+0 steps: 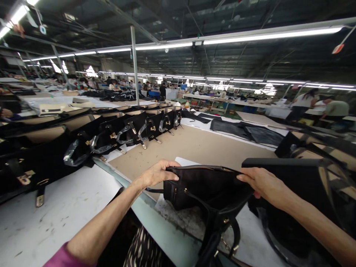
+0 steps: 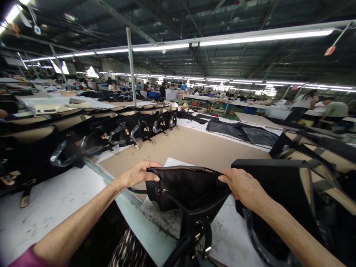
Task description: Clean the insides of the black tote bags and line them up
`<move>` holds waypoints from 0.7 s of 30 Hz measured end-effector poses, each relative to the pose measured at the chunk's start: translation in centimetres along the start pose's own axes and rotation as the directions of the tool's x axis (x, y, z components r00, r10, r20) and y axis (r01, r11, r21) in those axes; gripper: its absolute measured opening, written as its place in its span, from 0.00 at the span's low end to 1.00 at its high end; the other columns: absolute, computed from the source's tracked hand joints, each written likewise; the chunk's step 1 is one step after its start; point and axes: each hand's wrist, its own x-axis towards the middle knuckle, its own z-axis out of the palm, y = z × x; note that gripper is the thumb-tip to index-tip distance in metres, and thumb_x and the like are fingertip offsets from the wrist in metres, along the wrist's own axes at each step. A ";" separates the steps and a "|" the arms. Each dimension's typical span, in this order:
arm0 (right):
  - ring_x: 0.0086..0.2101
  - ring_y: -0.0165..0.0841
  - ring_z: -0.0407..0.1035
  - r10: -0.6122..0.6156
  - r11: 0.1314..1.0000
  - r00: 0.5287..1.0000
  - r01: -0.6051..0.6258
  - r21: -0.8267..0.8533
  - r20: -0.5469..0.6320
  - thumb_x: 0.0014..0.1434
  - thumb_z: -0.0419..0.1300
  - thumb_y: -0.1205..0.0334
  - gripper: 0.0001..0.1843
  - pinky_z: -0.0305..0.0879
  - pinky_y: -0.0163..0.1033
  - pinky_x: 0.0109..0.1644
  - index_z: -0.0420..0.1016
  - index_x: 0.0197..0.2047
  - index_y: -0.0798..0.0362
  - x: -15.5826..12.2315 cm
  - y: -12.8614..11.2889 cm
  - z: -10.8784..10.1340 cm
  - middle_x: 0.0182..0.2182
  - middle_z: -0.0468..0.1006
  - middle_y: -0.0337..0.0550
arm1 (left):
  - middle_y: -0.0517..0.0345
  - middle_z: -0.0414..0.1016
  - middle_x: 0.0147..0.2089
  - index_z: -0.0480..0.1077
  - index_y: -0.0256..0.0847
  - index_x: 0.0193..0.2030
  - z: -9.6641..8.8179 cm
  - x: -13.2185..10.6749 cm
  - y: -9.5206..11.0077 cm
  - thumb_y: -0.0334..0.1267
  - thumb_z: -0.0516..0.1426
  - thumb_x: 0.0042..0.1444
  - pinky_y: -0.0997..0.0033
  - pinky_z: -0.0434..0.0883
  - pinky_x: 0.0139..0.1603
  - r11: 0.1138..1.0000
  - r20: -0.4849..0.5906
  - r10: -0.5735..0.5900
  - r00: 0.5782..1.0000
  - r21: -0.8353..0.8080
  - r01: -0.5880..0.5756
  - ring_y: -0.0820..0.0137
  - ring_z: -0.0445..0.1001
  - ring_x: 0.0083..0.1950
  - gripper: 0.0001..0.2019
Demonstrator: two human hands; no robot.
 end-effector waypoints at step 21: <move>0.41 0.30 0.63 -0.666 0.741 0.738 0.671 0.016 -0.107 0.54 0.50 0.70 0.18 0.58 0.34 0.45 0.63 0.47 0.45 1.7 -9.2 -0.4 0.49 0.64 0.37 | 0.58 0.68 0.39 0.66 0.36 0.43 1.2 -0.6 0.4 0.38 0.54 0.51 0.76 0.62 0.40 0.988 -0.099 0.152 0.983 0.050 -0.148 0.71 0.65 0.40 0.14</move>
